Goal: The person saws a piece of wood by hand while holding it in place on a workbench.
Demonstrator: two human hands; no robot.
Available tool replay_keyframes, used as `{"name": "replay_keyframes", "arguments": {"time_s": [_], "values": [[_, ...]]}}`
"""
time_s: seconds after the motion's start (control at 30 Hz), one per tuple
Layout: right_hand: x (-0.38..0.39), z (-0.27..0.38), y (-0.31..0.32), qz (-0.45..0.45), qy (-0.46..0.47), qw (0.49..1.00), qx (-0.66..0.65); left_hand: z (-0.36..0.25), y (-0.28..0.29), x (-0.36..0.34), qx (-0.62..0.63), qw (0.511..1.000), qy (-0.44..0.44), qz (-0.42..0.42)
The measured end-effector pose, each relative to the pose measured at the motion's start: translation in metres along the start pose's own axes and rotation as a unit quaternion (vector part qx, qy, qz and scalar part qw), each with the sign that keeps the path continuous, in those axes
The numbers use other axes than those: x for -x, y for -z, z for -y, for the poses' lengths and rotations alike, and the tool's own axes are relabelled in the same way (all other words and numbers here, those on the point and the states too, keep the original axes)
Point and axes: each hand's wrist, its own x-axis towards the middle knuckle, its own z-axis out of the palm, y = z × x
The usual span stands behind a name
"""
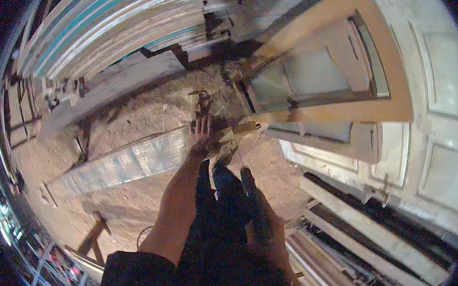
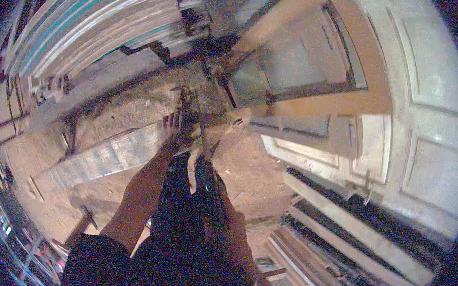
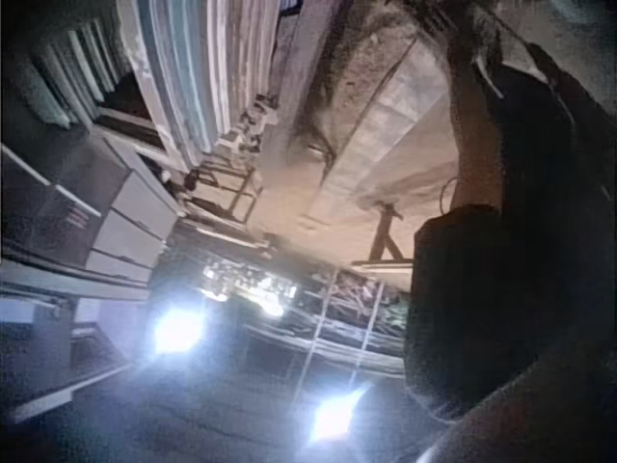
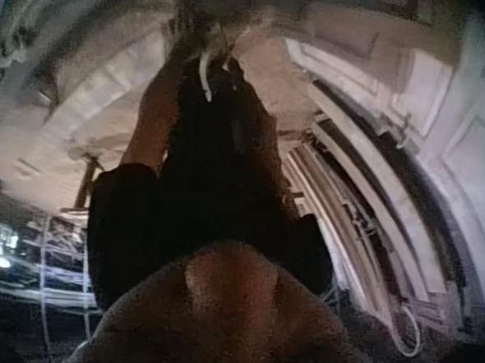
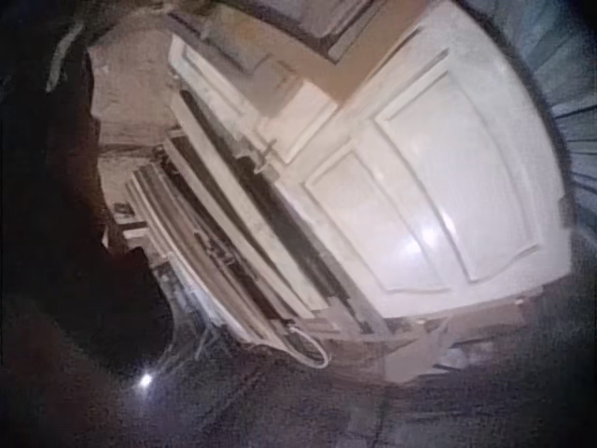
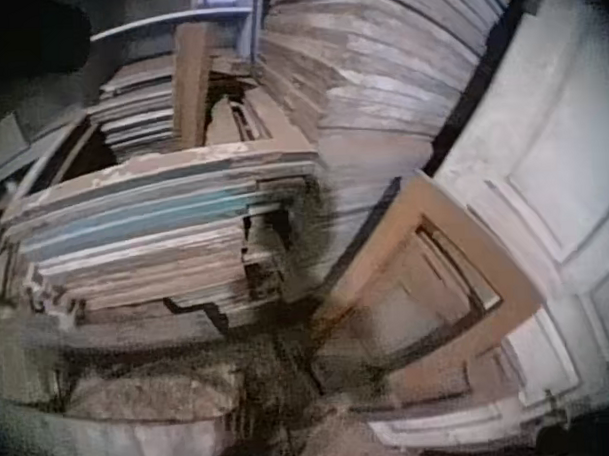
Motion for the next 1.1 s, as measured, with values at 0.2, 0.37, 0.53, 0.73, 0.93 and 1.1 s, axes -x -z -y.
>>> {"name": "replay_keyframes", "arguments": {"time_s": [0.2,0.37,0.53,0.73,0.93,1.1], "values": [[-0.044,-0.039,-0.031,0.005,0.043,0.998,-0.054,0.009,-0.001,-0.003,0.039,0.983,-0.074,-0.165],[-0.01,-0.018,-0.001,0.052,-0.048,0.993,-0.092,0.001,0.023,0.008,0.019,0.98,-0.074,-0.181],[-0.063,-0.023,-0.019,0.02,0.016,0.996,-0.085,0.033,-0.017,-0.003,-0.071,0.988,-0.061,-0.126],[-0.022,-0.027,-0.009,0.066,-0.014,0.992,-0.11,0.04,-0.021,-0.007,-0.023,0.982,-0.054,-0.179],[-0.004,-0.039,-0.007,0.044,0.01,0.997,-0.063,0.042,-0.023,-0.008,-0.058,0.983,-0.059,-0.164],[-0.065,-0.042,-0.007,0.025,0.069,0.994,-0.086,0.043,-0.044,-0.023,-0.076,0.987,-0.06,-0.126]]}}
